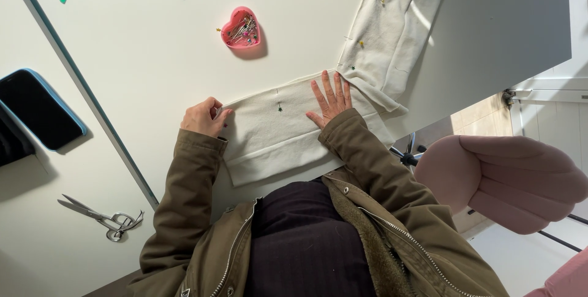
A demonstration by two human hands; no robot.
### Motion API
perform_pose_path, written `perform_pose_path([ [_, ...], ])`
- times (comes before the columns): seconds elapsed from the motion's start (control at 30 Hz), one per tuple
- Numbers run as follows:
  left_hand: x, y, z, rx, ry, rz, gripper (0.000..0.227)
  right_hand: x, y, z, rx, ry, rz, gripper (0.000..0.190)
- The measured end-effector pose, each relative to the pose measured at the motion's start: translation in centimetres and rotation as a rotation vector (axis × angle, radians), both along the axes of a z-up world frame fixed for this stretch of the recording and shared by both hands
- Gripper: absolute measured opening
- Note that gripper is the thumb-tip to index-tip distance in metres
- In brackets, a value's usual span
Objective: The person folds a piece of white fabric on a white table and secures the edges with straight pins. They repeatedly align the fabric layers and insert pins from a heart-shaped container to hold the folds in place.
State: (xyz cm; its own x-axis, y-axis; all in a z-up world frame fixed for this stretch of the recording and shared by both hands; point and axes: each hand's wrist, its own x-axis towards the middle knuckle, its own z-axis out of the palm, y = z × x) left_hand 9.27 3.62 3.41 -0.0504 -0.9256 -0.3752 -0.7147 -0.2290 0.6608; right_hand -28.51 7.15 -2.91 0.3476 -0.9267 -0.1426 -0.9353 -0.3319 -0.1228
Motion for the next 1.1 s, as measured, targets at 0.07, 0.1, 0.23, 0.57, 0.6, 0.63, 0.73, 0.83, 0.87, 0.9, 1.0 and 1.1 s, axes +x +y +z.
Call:
perform_pose_path([
  [0.07, -0.6, -0.2, 1.7, 0.089, -0.065, 0.009, 0.031, 0.1, -1.1, 1.5, 0.01, 0.014, -0.005, 0.099],
  [0.1, -0.7, 0.2, 2.1, 0.036, -0.285, -0.089, 0.038, 0.0, -2.0, 2.5, 0.177, 0.049, -0.004, 0.101],
  [0.23, -4.5, 3.4, 1.9, -0.263, -0.508, -0.464, 0.093, 1.4, -7.3, 9.1, 0.281, -0.053, 0.213, 0.091],
  [0.57, -9.9, 3.5, -2.6, -0.524, -0.338, -0.543, 0.081, 19.3, -22.8, 5.5, -0.106, -0.544, 0.148, 0.033],
  [0.6, -9.9, 3.6, -2.8, -0.511, -0.365, -0.551, 0.077, 19.8, -23.0, 4.1, -0.076, -0.561, 0.147, 0.03],
  [0.63, -9.9, 3.5, -3.1, -0.505, -0.394, -0.558, 0.072, 20.4, -23.5, 2.9, -0.053, -0.577, 0.149, 0.027],
  [0.73, -9.9, 3.5, -3.2, -0.513, -0.353, -0.546, 0.074, 20.1, -24.3, 2.5, 0.032, -0.585, 0.102, 0.011],
  [0.83, -9.7, 3.2, -3.1, -0.552, -0.354, -0.548, 0.08, 17.1, -23.7, 4.5, -0.021, -0.785, 0.094, 0.01],
  [0.87, -9.6, 3.4, -2.9, -0.546, -0.338, -0.56, 0.08, 14.5, -22.6, 7.3, -0.015, -0.775, 0.077, 0.01],
  [0.9, -9.2, 3.1, -2.7, -0.474, -0.296, -0.563, 0.084, 12.2, -21.9, 10.3, 0.173, -0.967, -0.077, 0.008],
  [1.0, -8.0, 2.3, -1.1, -0.304, -0.204, -0.606, 0.092, 4.3, -17.4, 14.9, 0.397, -1.14, -0.349, 0.009],
  [1.1, -8.0, 0.4, 0.6, -0.156, -0.203, -0.653, 0.093, -1.5, -11.5, 13.9, 0.465, -1.096, -0.533, 0.011],
])
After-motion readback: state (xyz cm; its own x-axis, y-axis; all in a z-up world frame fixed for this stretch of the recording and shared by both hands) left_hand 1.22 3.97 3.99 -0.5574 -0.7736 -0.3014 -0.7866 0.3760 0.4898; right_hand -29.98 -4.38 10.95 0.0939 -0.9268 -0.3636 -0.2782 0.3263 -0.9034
